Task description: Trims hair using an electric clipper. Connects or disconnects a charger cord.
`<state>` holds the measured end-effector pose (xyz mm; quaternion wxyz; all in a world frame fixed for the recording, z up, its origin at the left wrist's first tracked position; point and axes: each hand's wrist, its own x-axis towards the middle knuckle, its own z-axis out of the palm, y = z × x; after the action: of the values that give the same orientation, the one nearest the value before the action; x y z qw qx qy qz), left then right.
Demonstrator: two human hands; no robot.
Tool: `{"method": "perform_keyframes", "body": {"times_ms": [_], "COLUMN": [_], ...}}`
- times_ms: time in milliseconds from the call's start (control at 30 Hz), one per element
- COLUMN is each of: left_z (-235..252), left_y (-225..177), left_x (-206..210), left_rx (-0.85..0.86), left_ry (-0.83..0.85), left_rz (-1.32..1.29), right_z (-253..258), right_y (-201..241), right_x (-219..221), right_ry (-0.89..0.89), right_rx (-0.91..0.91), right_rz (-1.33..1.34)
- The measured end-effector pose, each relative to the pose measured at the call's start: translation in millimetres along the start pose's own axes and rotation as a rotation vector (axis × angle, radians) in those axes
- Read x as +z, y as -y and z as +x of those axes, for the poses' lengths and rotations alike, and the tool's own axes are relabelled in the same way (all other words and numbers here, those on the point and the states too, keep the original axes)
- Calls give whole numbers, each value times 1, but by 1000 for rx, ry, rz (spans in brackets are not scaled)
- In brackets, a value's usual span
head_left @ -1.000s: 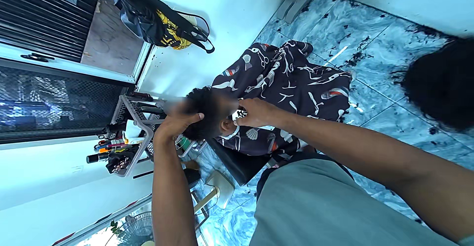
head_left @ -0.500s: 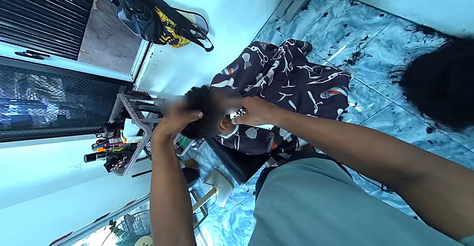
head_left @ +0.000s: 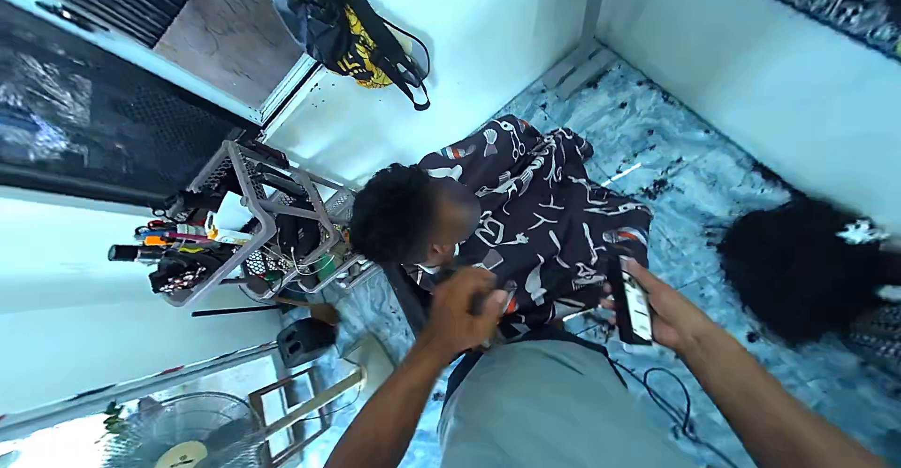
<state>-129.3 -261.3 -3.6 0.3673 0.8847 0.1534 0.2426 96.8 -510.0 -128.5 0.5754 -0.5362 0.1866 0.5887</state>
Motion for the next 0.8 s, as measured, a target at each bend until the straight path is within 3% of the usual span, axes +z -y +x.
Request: {"method": "perform_keyframes", "body": {"times_ms": [33,100,167,233,267,367,433,500,533,667,733,800], "left_z": [6,37,70,89,95,93,55,-14,-55,-197,-227,-244], "left_y": [2,18,27,6,-3,5,11,20,32,82,89,85], "left_x": [27,57,66,60,52,28,0,-41,-57,-117,-144,-164], "left_rx": [16,55,-63,-415,-501,-445,-502,-589,-673,-1123,-1174,-1102], "left_ry": [22,-156,-297,-186,-96,-71,160,480,541,311,188,129], "left_rz": [-57,-39,-28,-109,-164,-337,-617,-859,-960,-1046,-1011,-928], "right_z": [-4,-15,-32,-52,-61,-85,-108,-129,-139,-164,-152,-131], "right_y": [-11,-31,-49,-65,-71,-98,-118,-134,-142,-180,-199,-219], "right_x": [-15,-36,-46,-45,-42,-23,3,42,65,180,241,294], "right_ry": [-96,-231,-342,-397,-400,-272,-192,-111,-77,122,342,541], "right_rx": [-6,-31,-47,-97,-145,-348,-485,-546,-538,-314,-248,-239], "right_rz": [46,92,125,138,152,148,106,6,-77,-622,-843,-1002]}}
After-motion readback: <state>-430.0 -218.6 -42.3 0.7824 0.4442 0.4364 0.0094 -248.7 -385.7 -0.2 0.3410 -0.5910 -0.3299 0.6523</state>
